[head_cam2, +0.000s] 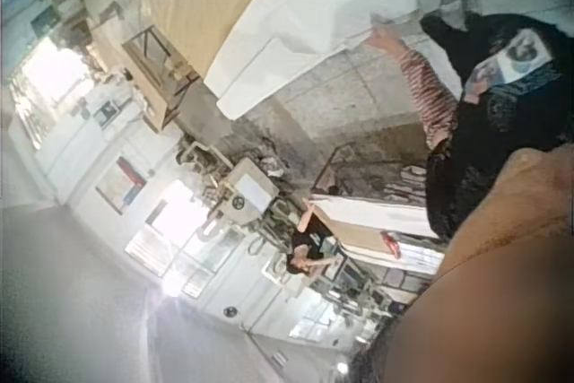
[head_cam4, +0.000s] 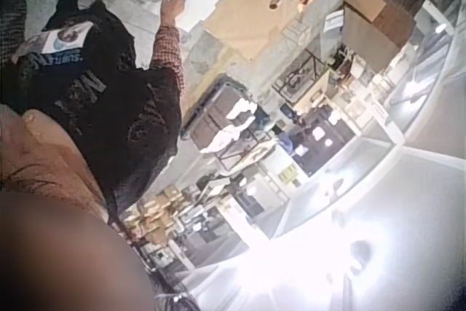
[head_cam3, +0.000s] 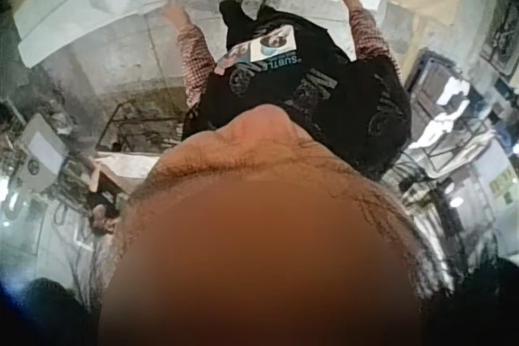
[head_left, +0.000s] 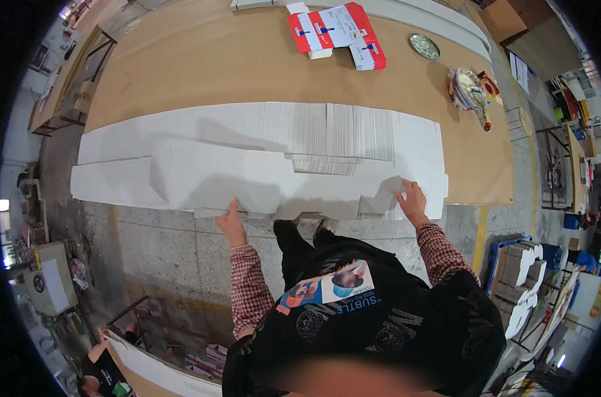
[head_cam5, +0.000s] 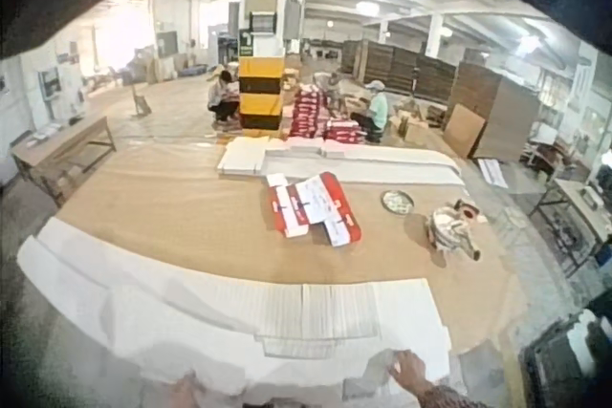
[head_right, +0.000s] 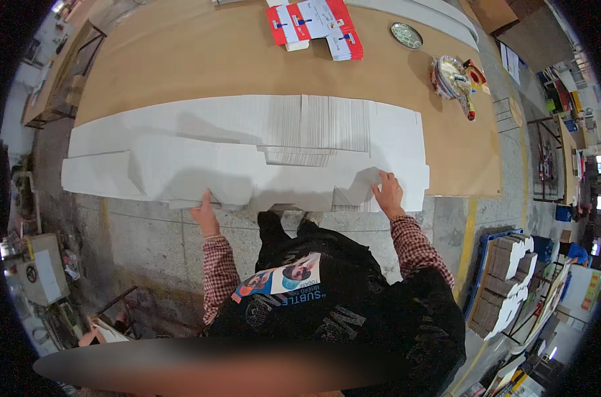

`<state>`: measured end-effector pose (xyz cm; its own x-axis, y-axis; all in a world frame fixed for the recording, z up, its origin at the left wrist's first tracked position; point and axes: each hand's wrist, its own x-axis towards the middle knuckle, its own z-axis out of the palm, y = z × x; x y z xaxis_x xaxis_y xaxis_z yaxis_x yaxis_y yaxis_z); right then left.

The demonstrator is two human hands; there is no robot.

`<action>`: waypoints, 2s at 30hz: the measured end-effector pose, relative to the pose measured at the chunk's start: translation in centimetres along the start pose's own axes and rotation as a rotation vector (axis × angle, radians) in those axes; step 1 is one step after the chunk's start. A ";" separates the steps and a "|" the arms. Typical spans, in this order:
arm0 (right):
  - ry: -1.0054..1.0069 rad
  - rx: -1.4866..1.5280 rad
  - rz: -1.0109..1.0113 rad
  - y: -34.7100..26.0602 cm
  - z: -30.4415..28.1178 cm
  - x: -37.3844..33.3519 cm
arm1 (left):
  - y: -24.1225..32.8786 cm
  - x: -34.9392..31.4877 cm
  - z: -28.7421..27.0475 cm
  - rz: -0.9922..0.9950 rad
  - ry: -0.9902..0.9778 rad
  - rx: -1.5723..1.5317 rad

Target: Inspecting and aligning a large stack of paper sheets on a table.

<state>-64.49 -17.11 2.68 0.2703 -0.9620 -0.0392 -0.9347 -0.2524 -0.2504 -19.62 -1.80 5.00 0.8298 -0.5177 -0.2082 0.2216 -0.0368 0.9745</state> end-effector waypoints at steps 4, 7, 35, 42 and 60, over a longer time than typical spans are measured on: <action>0.006 -0.014 0.000 0.6 -0.1 -0.2 | -1.6 0.3 -2.0 -0.096 -0.061 -0.075; -0.001 -0.009 -0.017 0.4 -0.1 0.4 | -2.8 2.3 -3.5 -0.303 -0.044 -0.521; -0.130 -0.127 0.020 2.3 -1.1 2.1 | -4.5 6.0 -5.3 -0.314 0.002 -0.348; 0.035 0.174 -0.650 -11.0 1.7 17.8 | -6.2 6.1 -5.4 -0.228 0.067 -0.378; -0.514 -0.682 -0.730 -18.1 1.4 28.7 | -6.4 7.3 -6.9 -0.443 -0.047 -0.658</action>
<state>-39.48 -39.95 4.69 0.7206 -0.4432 -0.5332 -0.4021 -0.8936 0.1995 -11.43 0.50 -3.32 0.5741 -0.6095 -0.5468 0.7954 0.2569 0.5489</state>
